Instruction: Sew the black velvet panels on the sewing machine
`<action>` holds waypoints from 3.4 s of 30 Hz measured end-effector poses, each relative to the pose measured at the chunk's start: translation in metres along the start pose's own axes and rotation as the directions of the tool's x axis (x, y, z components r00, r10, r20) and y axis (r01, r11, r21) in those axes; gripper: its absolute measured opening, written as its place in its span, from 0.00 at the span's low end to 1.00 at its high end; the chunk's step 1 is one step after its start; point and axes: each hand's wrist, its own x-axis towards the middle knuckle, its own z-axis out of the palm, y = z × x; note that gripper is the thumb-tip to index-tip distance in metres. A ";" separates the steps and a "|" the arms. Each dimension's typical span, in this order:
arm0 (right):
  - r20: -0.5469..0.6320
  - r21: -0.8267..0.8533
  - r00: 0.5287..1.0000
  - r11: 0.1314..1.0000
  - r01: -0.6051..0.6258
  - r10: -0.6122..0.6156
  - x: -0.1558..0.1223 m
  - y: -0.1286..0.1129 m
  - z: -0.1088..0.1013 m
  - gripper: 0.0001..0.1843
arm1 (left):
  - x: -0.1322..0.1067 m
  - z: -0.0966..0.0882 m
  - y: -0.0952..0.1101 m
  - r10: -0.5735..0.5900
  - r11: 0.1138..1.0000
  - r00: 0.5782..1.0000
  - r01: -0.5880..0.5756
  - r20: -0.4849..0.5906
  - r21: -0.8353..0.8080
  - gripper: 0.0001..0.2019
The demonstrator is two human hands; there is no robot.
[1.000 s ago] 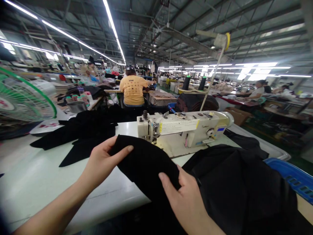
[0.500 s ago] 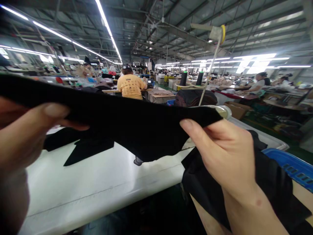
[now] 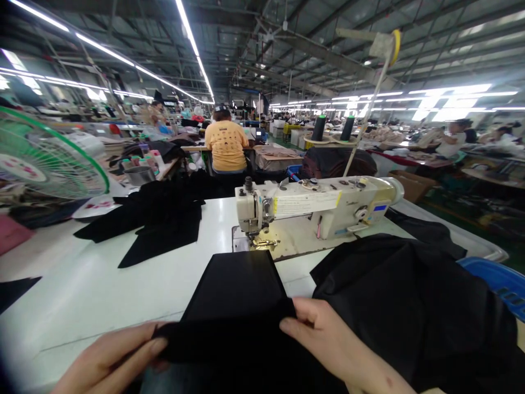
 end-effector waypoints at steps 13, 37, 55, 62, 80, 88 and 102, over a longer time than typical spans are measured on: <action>-0.439 -0.340 0.888 0.940 -0.020 -0.140 0.137 0.065 0.023 0.07 | 0.153 0.033 -0.071 -0.257 0.907 0.966 0.249 -0.022 0.339 0.05; -0.334 0.751 0.918 0.648 0.123 0.212 0.093 0.043 0.009 0.21 | 0.094 0.040 -0.011 -0.510 0.493 0.834 0.083 -0.211 -0.866 0.13; -0.511 0.751 0.774 0.632 0.191 0.374 0.086 0.031 0.003 0.25 | 0.096 0.037 0.008 -0.485 0.622 0.753 -0.059 -0.444 -0.781 0.09; -0.533 0.672 0.793 0.717 0.186 0.294 0.084 0.024 0.002 0.22 | 0.100 0.039 0.005 -0.525 0.574 0.725 -0.084 -0.445 -0.814 0.09; -0.596 0.476 0.798 0.841 0.257 0.094 0.076 -0.001 -0.004 0.19 | 0.103 0.025 0.020 -0.642 0.495 0.663 -0.026 -0.386 -0.868 0.17; -0.446 0.300 0.876 0.891 0.340 -0.184 0.062 -0.013 0.002 0.09 | 0.099 0.004 0.026 -0.418 0.727 0.701 -0.124 -0.578 -0.676 0.15; -0.213 0.150 0.977 0.988 0.038 -0.005 0.053 0.054 0.081 0.08 | 0.224 0.050 -0.031 -0.114 0.993 0.990 0.115 0.086 -0.009 0.08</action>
